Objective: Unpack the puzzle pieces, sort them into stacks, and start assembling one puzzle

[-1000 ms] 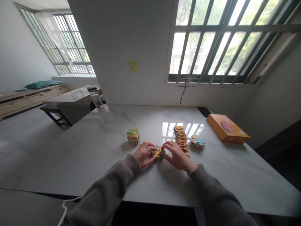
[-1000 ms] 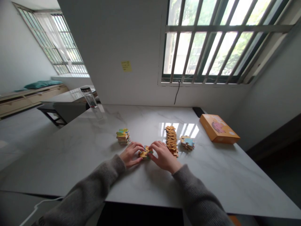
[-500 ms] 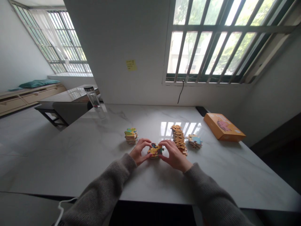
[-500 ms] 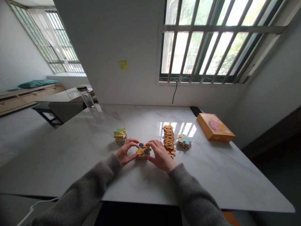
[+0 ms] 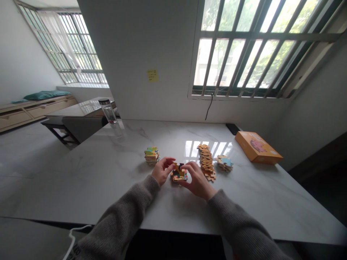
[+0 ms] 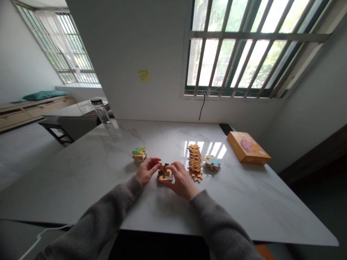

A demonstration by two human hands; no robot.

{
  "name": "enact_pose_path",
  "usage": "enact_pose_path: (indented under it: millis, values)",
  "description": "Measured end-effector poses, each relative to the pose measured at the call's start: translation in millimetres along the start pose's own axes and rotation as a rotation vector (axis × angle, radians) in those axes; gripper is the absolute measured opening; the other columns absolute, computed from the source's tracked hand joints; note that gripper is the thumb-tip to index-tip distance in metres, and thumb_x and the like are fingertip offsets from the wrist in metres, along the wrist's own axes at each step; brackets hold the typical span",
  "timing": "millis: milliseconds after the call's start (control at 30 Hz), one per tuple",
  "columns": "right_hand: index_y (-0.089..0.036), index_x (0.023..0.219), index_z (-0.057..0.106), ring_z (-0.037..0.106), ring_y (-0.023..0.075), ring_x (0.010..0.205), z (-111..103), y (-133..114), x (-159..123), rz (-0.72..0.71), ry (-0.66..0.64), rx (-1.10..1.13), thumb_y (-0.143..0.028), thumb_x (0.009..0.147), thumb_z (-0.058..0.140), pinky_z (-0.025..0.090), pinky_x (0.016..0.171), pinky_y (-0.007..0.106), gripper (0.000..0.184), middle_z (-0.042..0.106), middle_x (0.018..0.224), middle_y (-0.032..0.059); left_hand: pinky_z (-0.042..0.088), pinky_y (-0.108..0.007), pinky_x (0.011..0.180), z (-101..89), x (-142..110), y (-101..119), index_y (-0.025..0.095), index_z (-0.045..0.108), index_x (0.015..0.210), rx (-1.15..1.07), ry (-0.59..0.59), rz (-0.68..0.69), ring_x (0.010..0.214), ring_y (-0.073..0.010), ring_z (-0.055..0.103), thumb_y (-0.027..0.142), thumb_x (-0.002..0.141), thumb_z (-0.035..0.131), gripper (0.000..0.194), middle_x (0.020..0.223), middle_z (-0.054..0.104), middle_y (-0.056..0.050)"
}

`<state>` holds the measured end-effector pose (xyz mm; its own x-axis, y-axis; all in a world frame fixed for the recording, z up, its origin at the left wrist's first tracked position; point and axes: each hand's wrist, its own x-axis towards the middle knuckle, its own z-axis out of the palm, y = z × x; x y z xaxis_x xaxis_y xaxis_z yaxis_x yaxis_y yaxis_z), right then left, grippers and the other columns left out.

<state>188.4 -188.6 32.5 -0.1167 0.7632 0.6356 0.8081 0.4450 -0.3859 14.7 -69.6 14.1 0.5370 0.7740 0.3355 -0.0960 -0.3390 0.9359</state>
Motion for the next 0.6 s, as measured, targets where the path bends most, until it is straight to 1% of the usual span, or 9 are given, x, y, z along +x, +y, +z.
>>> enact_pose_path:
  millis: [67,133,200,300,367,433,467,533,600]
  values:
    - [-0.025,0.118,0.056,0.056,0.0271,0.108,-3.6,-0.4,0.5,-0.027,-0.04,0.004,-0.025,0.084,0.074,0.055,0.09,0.045,0.038,0.056,0.116,0.0108,0.056,-0.027,0.067,-0.9,1.7,0.5,0.013,0.065,0.103,-0.067,0.029,-0.073,0.076,-0.0166,0.068,0.047,0.082,0.073,0.041,0.083,0.071,-0.006]
    - [-0.025,0.118,0.058,0.053,0.0281,0.119,-7.6,0.7,1.3,-0.031,-0.043,-0.003,-0.021,0.085,0.072,0.053,0.097,0.046,0.036,0.054,0.128,0.0123,0.054,-0.026,0.059,-1.4,3.2,2.0,0.013,0.065,0.096,-0.101,0.047,-0.131,0.069,-0.0163,0.067,0.05,0.076,0.077,0.044,0.077,0.071,-0.005]
    - [-0.025,0.118,0.058,0.05,0.0281,0.125,-10.4,2.6,1.8,-0.043,-0.061,-0.008,-0.019,0.087,0.069,0.05,0.102,0.047,0.034,0.052,0.136,0.0117,0.054,-0.026,0.056,-1.0,4.2,3.3,0.012,0.065,0.091,-0.137,0.047,-0.164,0.064,-0.016,0.066,0.051,0.072,0.08,0.046,0.072,0.07,-0.004]
    - [-0.026,0.118,0.058,0.052,0.0273,0.123,-11.3,4.3,2.1,-0.067,-0.102,-0.004,-0.02,0.088,0.067,0.05,0.102,0.049,0.031,0.057,0.134,0.0098,0.055,-0.028,0.057,0.6,4.4,3.5,0.012,0.065,0.088,-0.172,0.03,-0.185,0.062,-0.0161,0.066,0.051,0.069,0.082,0.046,0.07,0.07,-0.004]
    - [-0.026,0.118,0.059,0.053,0.0271,0.122,-11.4,4.7,2.5,-0.068,-0.101,-0.001,-0.019,0.088,0.067,0.05,0.102,0.049,0.031,0.059,0.134,0.0092,0.055,-0.029,0.059,0.8,3.7,3.1,0.013,0.065,0.089,-0.146,0.015,-0.174,0.063,-0.0166,0.066,0.05,0.072,0.079,0.044,0.071,0.07,-0.004]
    - [-0.026,0.119,0.058,0.054,0.0266,0.121,-13.8,6.4,3.1,-0.064,-0.078,0.006,-0.019,0.088,0.067,0.05,0.102,0.048,0.033,0.06,0.134,0.0089,0.055,-0.03,0.062,-0.7,2.3,3.2,0.013,0.065,0.096,-0.057,0.01,-0.116,0.066,-0.0171,0.066,0.048,0.08,0.072,0.039,0.075,0.07,-0.005]
    - [-0.025,0.12,0.058,0.054,0.0263,0.121,-16.7,8.7,3.3,-0.059,-0.056,0.009,-0.019,0.088,0.067,0.05,0.101,0.047,0.034,0.061,0.132,0.0087,0.055,-0.031,0.064,-2.1,1.4,3.6,0.014,0.065,0.101,0.019,0.017,-0.067,0.07,-0.0174,0.067,0.045,0.085,0.067,0.036,0.079,0.07,-0.005]
    - [-0.025,0.12,0.058,0.056,0.026,0.119,-27.0,17.4,2.1,-0.036,0.004,0.004,-0.02,0.087,0.068,0.05,0.101,0.047,0.035,0.064,0.129,0.0084,0.054,-0.032,0.071,-5.8,-0.6,4.8,0.016,0.064,0.107,0.218,0.021,0.069,0.078,-0.0183,0.066,0.037,0.089,0.06,0.028,0.086,0.069,-0.006]
    - [-0.025,0.116,0.06,0.057,0.0262,0.118,-43.5,32.2,-3.2,0.01,0.076,-0.026,-0.022,0.086,0.068,0.049,0.102,0.048,0.031,0.067,0.125,0.008,0.052,-0.034,0.077,-9.6,-2.7,5.9,0.017,0.065,0.105,0.407,-0.024,0.215,0.087,-0.0199,0.064,0.03,0.089,0.057,0.021,0.092,0.067,-0.007]
